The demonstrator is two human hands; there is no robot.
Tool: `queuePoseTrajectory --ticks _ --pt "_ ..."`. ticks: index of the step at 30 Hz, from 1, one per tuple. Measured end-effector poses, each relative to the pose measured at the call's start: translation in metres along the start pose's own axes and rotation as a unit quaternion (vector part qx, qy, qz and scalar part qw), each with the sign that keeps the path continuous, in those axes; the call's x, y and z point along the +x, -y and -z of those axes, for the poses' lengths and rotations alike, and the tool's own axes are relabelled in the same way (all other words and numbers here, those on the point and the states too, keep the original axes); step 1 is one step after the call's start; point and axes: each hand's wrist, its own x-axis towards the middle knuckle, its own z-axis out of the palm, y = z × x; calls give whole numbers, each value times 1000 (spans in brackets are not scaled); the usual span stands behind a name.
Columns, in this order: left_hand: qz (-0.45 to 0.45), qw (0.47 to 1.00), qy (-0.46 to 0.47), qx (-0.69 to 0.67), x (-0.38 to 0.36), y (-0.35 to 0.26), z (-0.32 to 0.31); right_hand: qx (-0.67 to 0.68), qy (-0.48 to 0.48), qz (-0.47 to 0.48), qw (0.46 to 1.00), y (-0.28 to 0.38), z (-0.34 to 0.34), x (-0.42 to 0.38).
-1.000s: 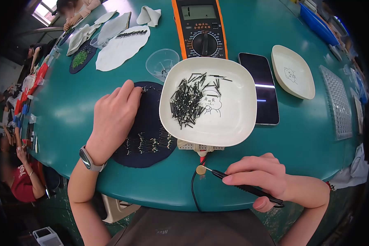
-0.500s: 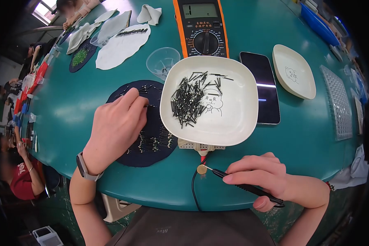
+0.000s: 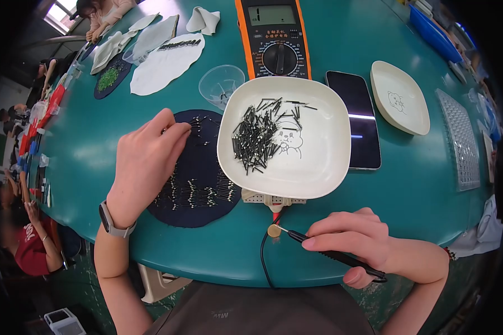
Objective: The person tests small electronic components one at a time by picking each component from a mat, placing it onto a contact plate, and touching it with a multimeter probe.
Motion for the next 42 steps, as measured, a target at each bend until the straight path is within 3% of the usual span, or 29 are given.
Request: queuePoseTrajectory --ticks 4,7,11,12,22,40,42 --pt "15 996 -79 -50 2 -6 5 1 -6 4 1000 0 -1 0" --pt "92 952 -22 -292 -2 -41 40 -4 -10 2 1000 0 0 -1" --pt "-75 867 -17 -492 -9 -71 21 -8 -7 6 1000 0 0 -1" --pt "-64 854 12 -516 -12 -77 16 -6 -5 4 1000 0 0 -1" --pt "-78 854 55 -511 -12 -85 1 -13 16 3 1000 1 2 -1" --pt "-62 860 46 -505 -12 -88 2 -13 7 13 1000 1 2 -1" --pt "-78 879 16 -470 -11 -87 7 -9 -2 12 1000 0 2 -2"
